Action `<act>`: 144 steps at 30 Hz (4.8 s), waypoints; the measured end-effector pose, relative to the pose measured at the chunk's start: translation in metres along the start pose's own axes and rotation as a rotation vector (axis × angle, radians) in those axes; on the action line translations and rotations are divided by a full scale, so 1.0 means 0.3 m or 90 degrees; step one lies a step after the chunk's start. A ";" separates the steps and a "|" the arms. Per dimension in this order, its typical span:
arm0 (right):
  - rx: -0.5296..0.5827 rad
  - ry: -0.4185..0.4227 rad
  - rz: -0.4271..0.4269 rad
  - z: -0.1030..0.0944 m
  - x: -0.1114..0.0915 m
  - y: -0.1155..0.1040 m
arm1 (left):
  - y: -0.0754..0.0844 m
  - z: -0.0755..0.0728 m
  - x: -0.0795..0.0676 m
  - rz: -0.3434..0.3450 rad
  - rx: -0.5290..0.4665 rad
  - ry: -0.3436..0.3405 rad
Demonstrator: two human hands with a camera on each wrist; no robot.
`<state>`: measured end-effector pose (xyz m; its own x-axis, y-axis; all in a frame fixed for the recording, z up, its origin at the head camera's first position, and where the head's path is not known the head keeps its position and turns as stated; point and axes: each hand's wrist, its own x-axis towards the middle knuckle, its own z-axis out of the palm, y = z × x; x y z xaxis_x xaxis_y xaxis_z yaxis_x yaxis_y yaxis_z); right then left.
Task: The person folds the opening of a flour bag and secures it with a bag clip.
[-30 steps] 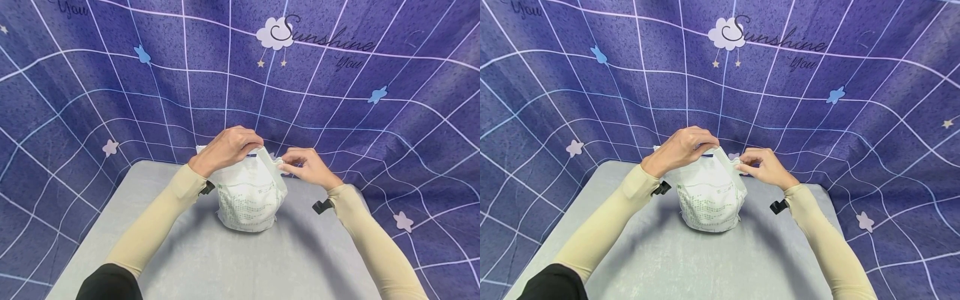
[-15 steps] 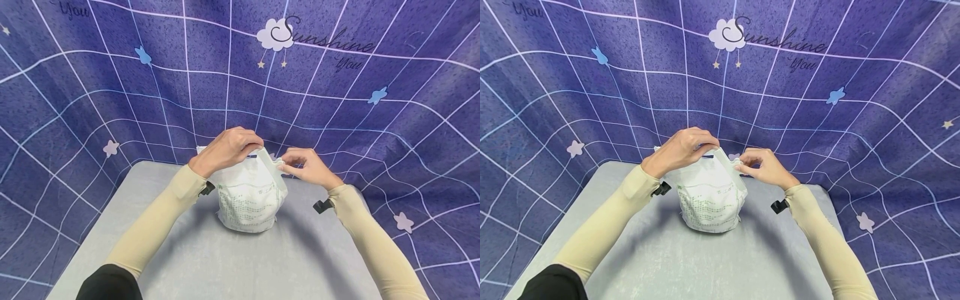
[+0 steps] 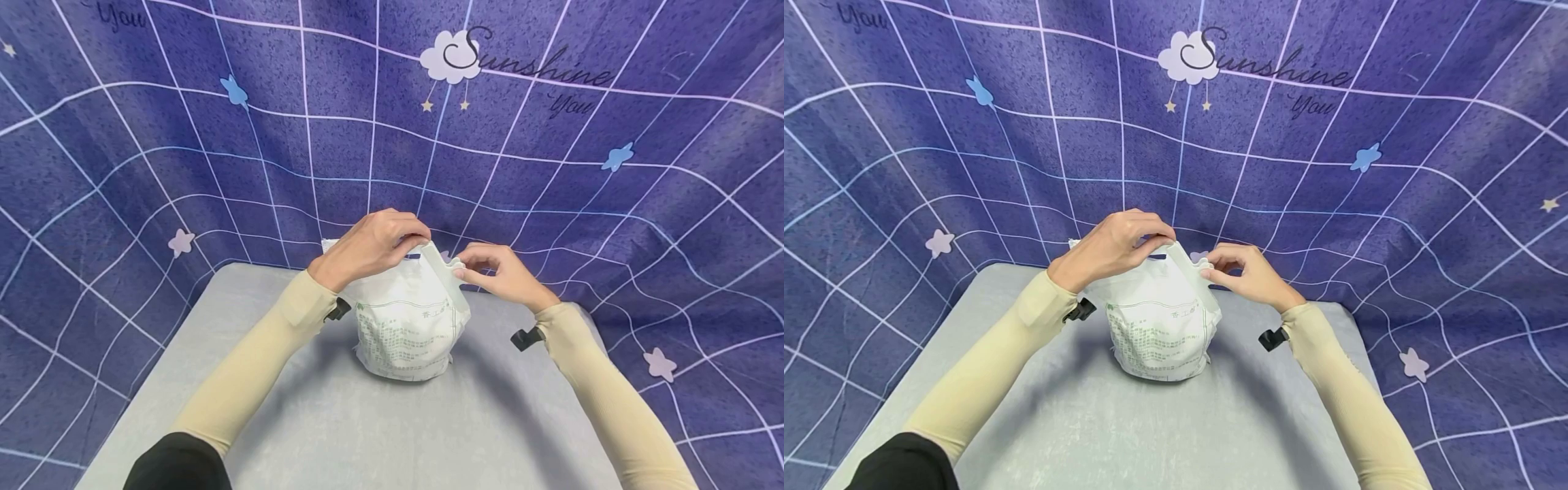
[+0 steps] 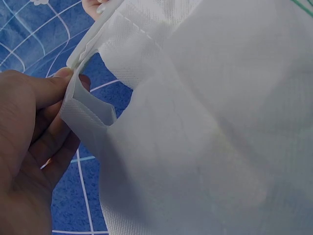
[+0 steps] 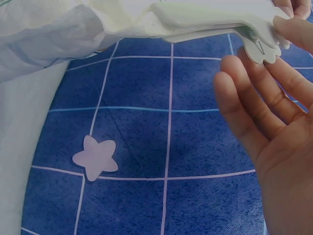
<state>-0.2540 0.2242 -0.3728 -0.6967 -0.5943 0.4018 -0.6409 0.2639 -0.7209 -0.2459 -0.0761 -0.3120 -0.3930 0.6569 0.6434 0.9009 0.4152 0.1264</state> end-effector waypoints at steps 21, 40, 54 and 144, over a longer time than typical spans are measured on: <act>0.002 -0.013 0.014 0.000 0.000 -0.008 | 0.002 0.001 0.003 -0.012 0.005 -0.009; -0.023 -0.014 -0.003 0.009 -0.015 -0.015 | 0.013 -0.003 0.001 -0.001 0.000 -0.010; -0.035 0.008 0.058 0.013 -0.065 -0.009 | 0.005 -0.003 -0.065 -0.024 -0.009 0.016; 0.164 0.068 0.317 0.508 -0.335 0.239 | 0.149 0.483 -0.705 -0.653 -0.409 0.043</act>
<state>-0.1809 0.1873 -0.5510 -0.9318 -0.3623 0.0236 -0.1369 0.2904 -0.9471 -0.1490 -0.1053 -0.5517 -0.9845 0.1647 0.0601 0.1113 0.3226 0.9400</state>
